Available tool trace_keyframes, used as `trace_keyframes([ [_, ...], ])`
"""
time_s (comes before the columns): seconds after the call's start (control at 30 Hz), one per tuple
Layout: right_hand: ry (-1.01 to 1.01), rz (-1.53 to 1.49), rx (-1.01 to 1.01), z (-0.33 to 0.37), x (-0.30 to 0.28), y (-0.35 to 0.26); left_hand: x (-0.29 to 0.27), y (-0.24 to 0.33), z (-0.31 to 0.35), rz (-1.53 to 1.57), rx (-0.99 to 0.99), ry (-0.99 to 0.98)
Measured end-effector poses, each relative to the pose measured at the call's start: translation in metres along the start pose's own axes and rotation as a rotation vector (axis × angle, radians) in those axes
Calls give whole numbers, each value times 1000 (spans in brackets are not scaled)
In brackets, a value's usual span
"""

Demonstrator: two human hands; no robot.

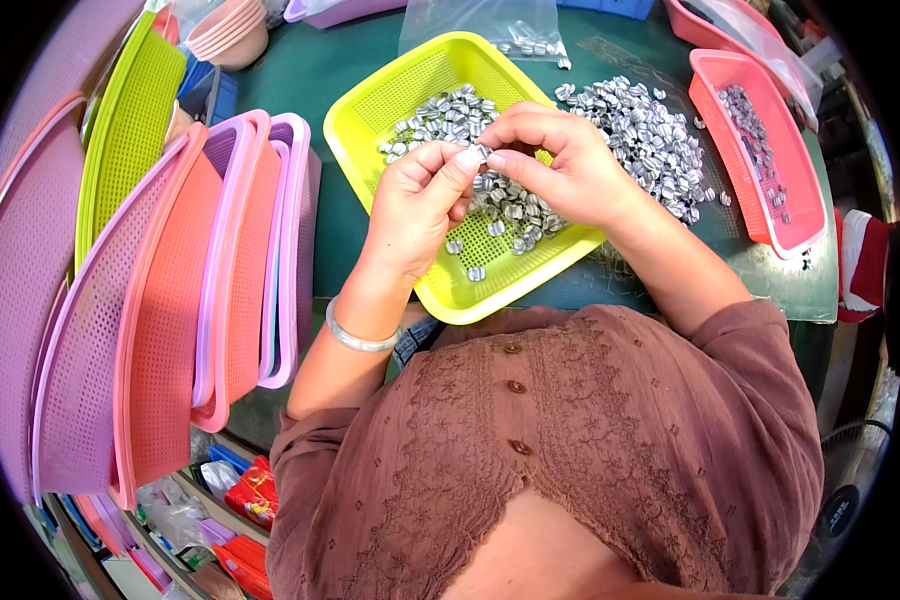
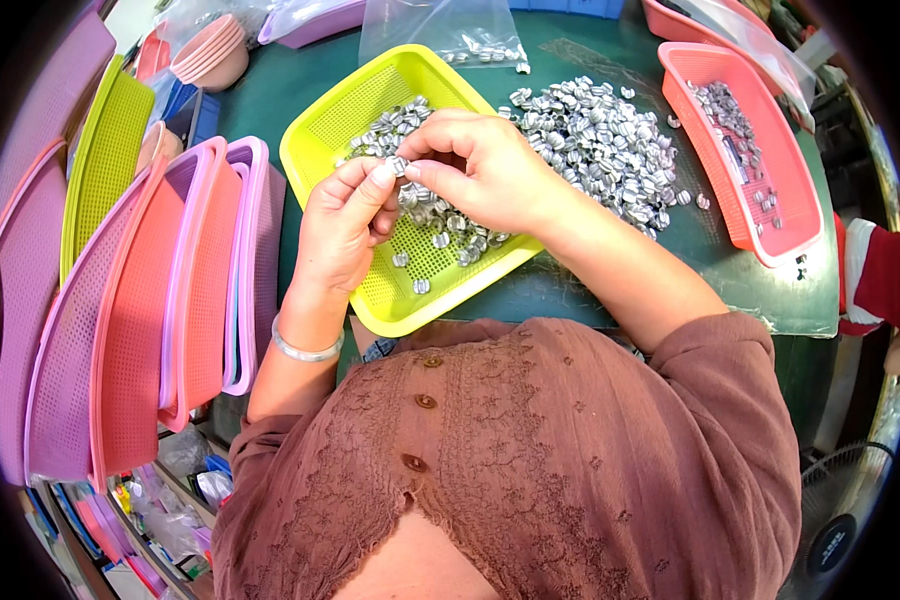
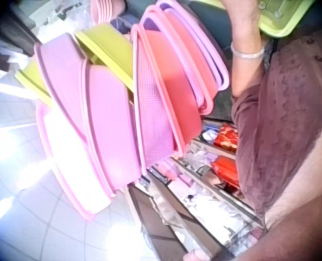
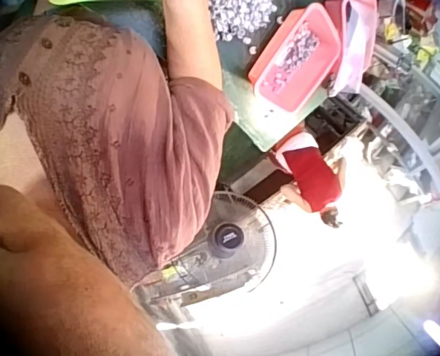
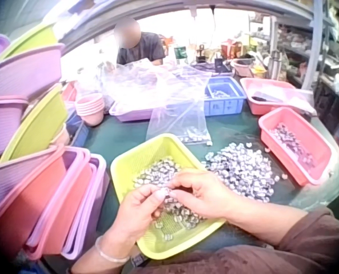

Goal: The person picks up small metal components from a yellow basket and uses a pair of red-handled pliers to trim a part of each component before placing them into a pink basket.

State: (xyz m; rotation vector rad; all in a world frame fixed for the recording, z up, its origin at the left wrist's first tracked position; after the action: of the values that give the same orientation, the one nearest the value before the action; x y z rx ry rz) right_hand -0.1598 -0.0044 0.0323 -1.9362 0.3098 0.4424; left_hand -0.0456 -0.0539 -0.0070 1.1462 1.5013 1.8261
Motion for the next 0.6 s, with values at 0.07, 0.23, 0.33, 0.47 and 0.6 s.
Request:
trace_keyframes([
  [0.07, -2, 11, -7, 0, 0, 0, 0, 0, 0, -8, -1, -2],
  [0.23, -13, -16, 3, 0, 1, 2, 0, -1, -1, 13, -11, -7],
  [0.33, -17, -30, 11, 0, 2, 3, 0, 0, 0, 15, -16, 1],
  [0.47, -14, -26, -2, -1, 2, 3, 0, 0, 0, 19, -20, -1],
  [0.6, -14, -26, 4, -1, 2, 3, 0, -1, -1, 19, -8, -15],
])
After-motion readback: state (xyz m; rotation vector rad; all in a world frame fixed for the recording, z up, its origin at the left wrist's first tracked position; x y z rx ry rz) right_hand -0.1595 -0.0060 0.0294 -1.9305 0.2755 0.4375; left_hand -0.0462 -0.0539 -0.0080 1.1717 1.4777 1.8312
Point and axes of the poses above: each hand's wrist, its own z-axis away from the middle knuckle, its own x-axis out of the palm, y = z × x, the point moved 7 cm from there along -z, towards the middle knuckle, and after that the axes turned 13 degrees about -y, right-handed, at the moved point
